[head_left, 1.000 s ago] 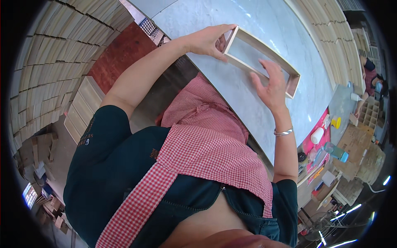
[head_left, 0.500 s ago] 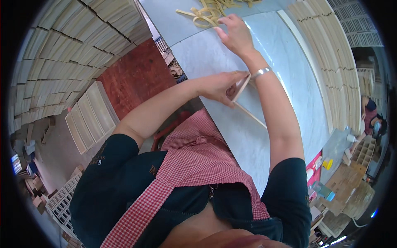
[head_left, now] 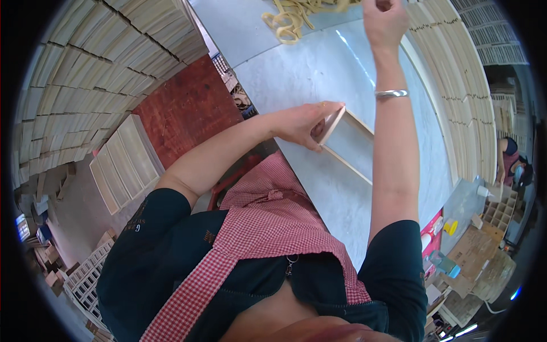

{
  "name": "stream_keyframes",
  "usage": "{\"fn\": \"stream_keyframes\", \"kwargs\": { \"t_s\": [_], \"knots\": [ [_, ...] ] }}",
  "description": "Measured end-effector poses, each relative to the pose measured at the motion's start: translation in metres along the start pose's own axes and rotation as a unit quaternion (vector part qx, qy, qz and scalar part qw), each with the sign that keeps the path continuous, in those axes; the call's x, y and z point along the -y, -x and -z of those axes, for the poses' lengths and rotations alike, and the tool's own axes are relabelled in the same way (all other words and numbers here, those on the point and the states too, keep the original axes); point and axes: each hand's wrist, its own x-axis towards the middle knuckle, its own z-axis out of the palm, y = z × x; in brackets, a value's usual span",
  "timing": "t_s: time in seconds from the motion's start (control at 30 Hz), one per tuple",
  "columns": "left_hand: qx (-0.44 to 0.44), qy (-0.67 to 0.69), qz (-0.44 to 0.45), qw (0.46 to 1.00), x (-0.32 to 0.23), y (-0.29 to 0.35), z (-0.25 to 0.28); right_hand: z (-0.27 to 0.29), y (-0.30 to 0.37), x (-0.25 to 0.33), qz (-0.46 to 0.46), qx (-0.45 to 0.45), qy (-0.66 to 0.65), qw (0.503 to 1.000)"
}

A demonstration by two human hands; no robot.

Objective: Assemble small wooden boxes using glue and a pneumatic nail gun.

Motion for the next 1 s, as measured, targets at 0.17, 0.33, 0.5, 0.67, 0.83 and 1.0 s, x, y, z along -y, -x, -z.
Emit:
{"fn": "stream_keyframes", "kwargs": {
  "t_s": [0.17,0.33,0.5,0.67,0.83,1.0],
  "knots": [
    [0.024,0.029,0.042,0.998,0.003,-0.002,-0.001,0.029,0.018,-0.065,-0.038,-0.015,0.095,0.995],
    [0.019,-0.006,0.034,0.999,-0.005,0.001,0.000,0.034,0.104,-0.124,0.064,-0.150,0.072,0.984],
    [0.021,-0.025,0.024,0.999,-0.003,0.007,-0.007,0.057,0.156,-0.158,-0.092,-0.109,0.047,0.989],
    [-0.007,-0.019,-0.001,1.000,0.007,0.011,-0.015,0.072,0.193,-0.174,-0.222,0.001,0.106,0.969],
    [-0.016,-0.014,0.009,1.000,0.007,0.012,-0.016,0.077,0.210,-0.179,-0.217,-0.038,0.080,0.972],
    [0.006,-0.024,0.040,0.999,-0.001,0.012,-0.013,0.077,0.216,-0.180,-0.127,-0.155,0.031,0.979]
  ]
}}
